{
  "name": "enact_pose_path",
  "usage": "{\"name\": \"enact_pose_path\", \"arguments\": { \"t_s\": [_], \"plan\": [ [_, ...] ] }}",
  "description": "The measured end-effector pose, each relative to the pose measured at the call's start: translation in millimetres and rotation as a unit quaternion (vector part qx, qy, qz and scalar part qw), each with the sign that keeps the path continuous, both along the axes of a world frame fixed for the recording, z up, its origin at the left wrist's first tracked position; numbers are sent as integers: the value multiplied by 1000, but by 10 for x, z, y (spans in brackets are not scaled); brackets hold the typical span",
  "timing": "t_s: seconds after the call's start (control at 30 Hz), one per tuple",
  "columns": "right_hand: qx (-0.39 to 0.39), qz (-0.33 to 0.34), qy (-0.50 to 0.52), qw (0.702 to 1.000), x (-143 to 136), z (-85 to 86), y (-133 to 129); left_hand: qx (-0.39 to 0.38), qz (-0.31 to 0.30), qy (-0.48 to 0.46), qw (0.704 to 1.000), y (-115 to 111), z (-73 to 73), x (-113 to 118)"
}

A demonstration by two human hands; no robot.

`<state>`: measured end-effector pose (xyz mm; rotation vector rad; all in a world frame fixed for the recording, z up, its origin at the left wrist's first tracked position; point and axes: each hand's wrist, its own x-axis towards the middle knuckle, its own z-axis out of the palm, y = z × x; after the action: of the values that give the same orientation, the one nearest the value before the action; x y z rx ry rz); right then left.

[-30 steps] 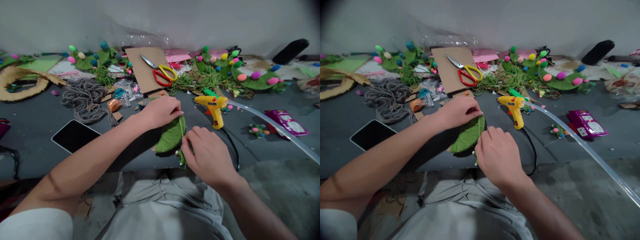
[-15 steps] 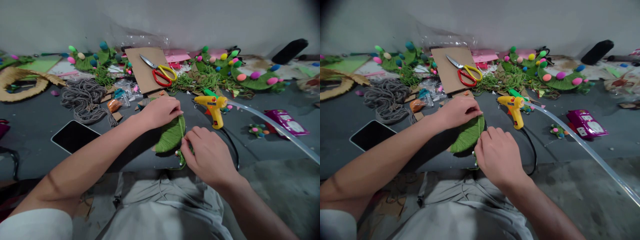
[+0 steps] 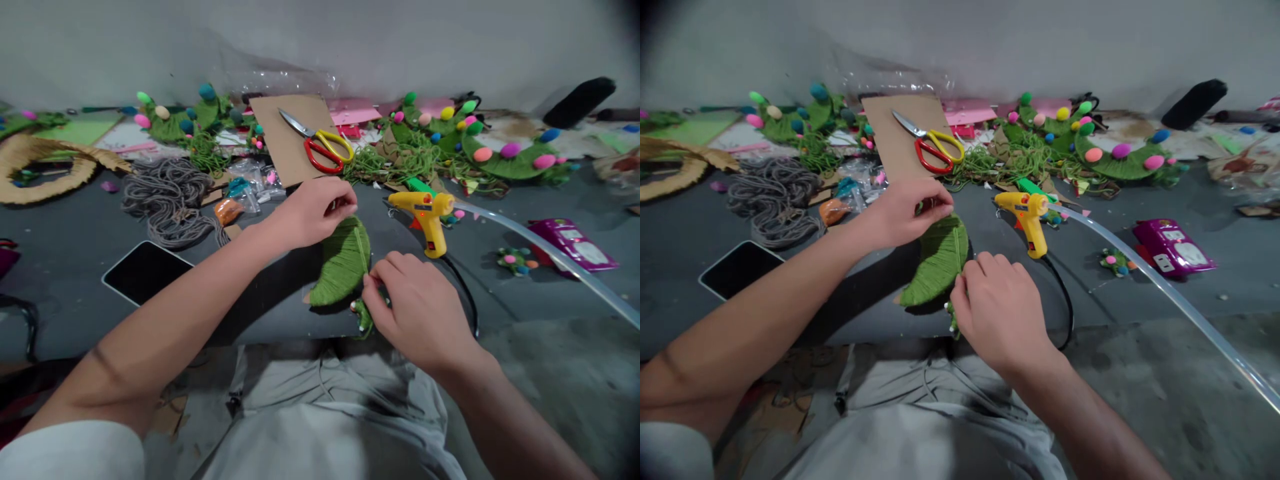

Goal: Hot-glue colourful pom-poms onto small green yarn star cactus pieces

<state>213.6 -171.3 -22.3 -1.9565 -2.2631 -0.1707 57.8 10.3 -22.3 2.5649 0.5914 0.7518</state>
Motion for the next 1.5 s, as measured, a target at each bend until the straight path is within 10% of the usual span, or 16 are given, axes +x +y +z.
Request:
{"name": "enact_pose_path", "arguments": {
  "t_s": [0.17, 1.27, 1.5],
  "plan": [
    [3, -6, 5, 1000, 10, -1, -3, -5, -97, 44, 994, -28, 119, -190],
    [4, 19, -1, 1000, 19, -12, -26, 110, -63, 156, 980, -89, 76, -164],
    [35, -1, 132, 991, 145, 22, 12, 81, -65, 117, 988, -59, 91, -210]
  ]
}}
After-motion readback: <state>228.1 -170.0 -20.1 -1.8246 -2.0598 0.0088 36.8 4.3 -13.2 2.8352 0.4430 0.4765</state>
